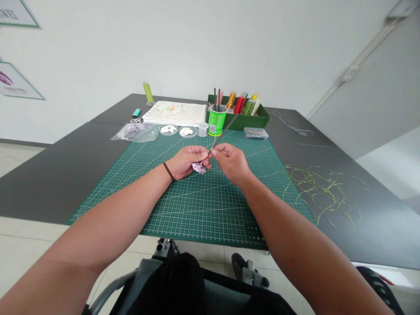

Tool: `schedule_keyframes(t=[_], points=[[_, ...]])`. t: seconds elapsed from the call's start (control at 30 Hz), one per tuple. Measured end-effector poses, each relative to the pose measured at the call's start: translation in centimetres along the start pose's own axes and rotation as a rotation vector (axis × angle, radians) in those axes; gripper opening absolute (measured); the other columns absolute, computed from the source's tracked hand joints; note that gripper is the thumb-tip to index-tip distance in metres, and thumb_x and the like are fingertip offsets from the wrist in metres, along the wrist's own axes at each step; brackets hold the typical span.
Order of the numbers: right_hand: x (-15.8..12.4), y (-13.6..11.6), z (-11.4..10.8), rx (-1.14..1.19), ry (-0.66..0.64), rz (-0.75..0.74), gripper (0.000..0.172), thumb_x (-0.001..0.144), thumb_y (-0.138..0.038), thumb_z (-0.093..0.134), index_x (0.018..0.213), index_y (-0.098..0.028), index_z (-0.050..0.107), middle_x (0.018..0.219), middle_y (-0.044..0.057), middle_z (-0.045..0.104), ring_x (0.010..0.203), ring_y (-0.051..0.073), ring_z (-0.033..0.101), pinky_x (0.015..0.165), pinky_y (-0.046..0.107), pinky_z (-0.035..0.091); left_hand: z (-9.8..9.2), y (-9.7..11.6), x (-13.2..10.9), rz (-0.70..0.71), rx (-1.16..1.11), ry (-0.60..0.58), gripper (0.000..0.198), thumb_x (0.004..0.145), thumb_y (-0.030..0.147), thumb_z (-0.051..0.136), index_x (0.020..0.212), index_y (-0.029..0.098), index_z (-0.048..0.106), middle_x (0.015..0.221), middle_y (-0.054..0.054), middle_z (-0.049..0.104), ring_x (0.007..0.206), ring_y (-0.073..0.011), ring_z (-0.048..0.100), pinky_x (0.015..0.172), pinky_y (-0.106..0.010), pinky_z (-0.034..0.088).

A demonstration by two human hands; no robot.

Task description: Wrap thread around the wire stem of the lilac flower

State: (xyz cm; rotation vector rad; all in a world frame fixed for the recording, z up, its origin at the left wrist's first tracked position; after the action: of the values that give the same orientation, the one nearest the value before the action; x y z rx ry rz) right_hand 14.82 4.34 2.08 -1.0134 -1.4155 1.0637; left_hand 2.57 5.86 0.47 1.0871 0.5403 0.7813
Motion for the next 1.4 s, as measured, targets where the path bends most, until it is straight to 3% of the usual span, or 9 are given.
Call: schedule_keyframes(t=[0.2,0.37,0.63,0.73,0.9,1.0,1.1,1.4], points=[[-0.2,-0.1,0.2,-0.012,-0.034,0.013,0.025,0.081,-0.044,0.068,0.083,-0.021,0.059,0.051,-0.009,0.043,0.047,0.009,0.044,0.044,0.022,0.031,0.3,-0.1,-0.1,-0.027,-0.019,-0.023,0.033,0.066,0.035,0.090,0.077,0.013,0.068,0.061,0.000,0.064,0.062,-0.0128,0.067,0.061,-0.023,0.049],[-0.3,-0.3,0.3,0.019,-0.050,-0.013,0.028,0.082,-0.045,0.068,0.093,-0.019,0.064,0.059,-0.007,0.051,0.048,0.007,0.043,0.045,0.022,0.031,0.4,-0.2,-0.2,-0.043,-0.044,-0.068,0.035,0.067,0.036,0.089,0.077,0.012,0.067,0.061,0.001,0.063,0.062,-0.0115,0.066,0.063,-0.023,0.049],[-0.1,0.0,0.2,0.015,-0.031,0.020,0.032,0.080,-0.050,0.069,0.082,-0.020,0.058,0.055,-0.008,0.048,0.046,0.007,0.038,0.044,0.023,0.029,0.0,-0.7,0.0,-0.063,0.001,-0.019,0.037,0.070,0.040,0.087,0.084,0.012,0.066,0.072,-0.007,0.073,0.070,-0.0176,0.071,0.060,-0.026,0.051],[0.0,0.2,-0.3,-0.055,0.018,0.020,0.029,0.079,-0.046,0.070,0.082,-0.019,0.059,0.052,-0.008,0.048,0.045,0.007,0.038,0.044,0.023,0.027,-0.2,-0.8,0.3,-0.017,0.087,0.035,0.036,0.073,0.037,0.084,0.090,0.014,0.063,0.079,-0.008,0.076,0.064,-0.0151,0.069,0.058,-0.026,0.051],[0.0,-0.1,-0.8,-0.204,0.074,-0.002,0.018,0.084,-0.037,0.065,0.083,-0.019,0.061,0.061,-0.003,0.061,0.053,0.010,0.051,0.053,0.025,0.038,-0.6,0.2,0.3,0.119,0.385,0.186,0.021,0.080,0.026,0.077,0.085,0.016,0.059,0.081,-0.004,0.077,0.058,-0.0095,0.063,0.059,-0.023,0.050],[0.0,-0.5,-0.9,-0.316,0.116,-0.015,0.014,0.086,-0.032,0.062,0.081,-0.019,0.062,0.056,-0.005,0.056,0.047,0.009,0.042,0.049,0.025,0.031,-0.2,1.3,-0.2,0.180,0.649,0.263,0.010,0.087,0.025,0.069,0.087,0.016,0.065,0.082,-0.003,0.077,0.061,-0.0097,0.064,0.059,-0.023,0.048],[-0.1,-0.8,-0.9,-0.364,0.139,-0.012,0.012,0.087,-0.031,0.061,0.082,-0.019,0.062,0.052,-0.007,0.050,0.044,0.008,0.035,0.047,0.026,0.026,0.4,2.1,-0.7,0.223,0.837,0.285,0.011,0.092,0.025,0.061,0.089,0.017,0.067,0.086,-0.002,0.078,0.061,-0.0089,0.064,0.060,-0.022,0.048],[-0.4,-1.1,-0.9,-0.434,0.160,-0.030,0.014,0.089,-0.032,0.058,0.084,-0.020,0.062,0.050,-0.008,0.044,0.044,0.009,0.032,0.049,0.027,0.026,-0.1,2.4,-0.6,0.263,0.875,0.369,0.012,0.093,0.026,0.060,0.096,0.017,0.068,0.085,-0.002,0.078,0.064,-0.0110,0.066,0.063,-0.023,0.049]])
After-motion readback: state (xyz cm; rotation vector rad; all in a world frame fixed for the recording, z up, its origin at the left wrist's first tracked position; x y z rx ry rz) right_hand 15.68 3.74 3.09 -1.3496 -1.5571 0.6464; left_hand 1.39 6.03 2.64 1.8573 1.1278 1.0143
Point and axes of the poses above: each hand's wrist, its own x-axis towards the middle knuckle, its own z-axis out of the palm, y = z × x, the point moved 7 cm from there along x, towards the middle knuckle
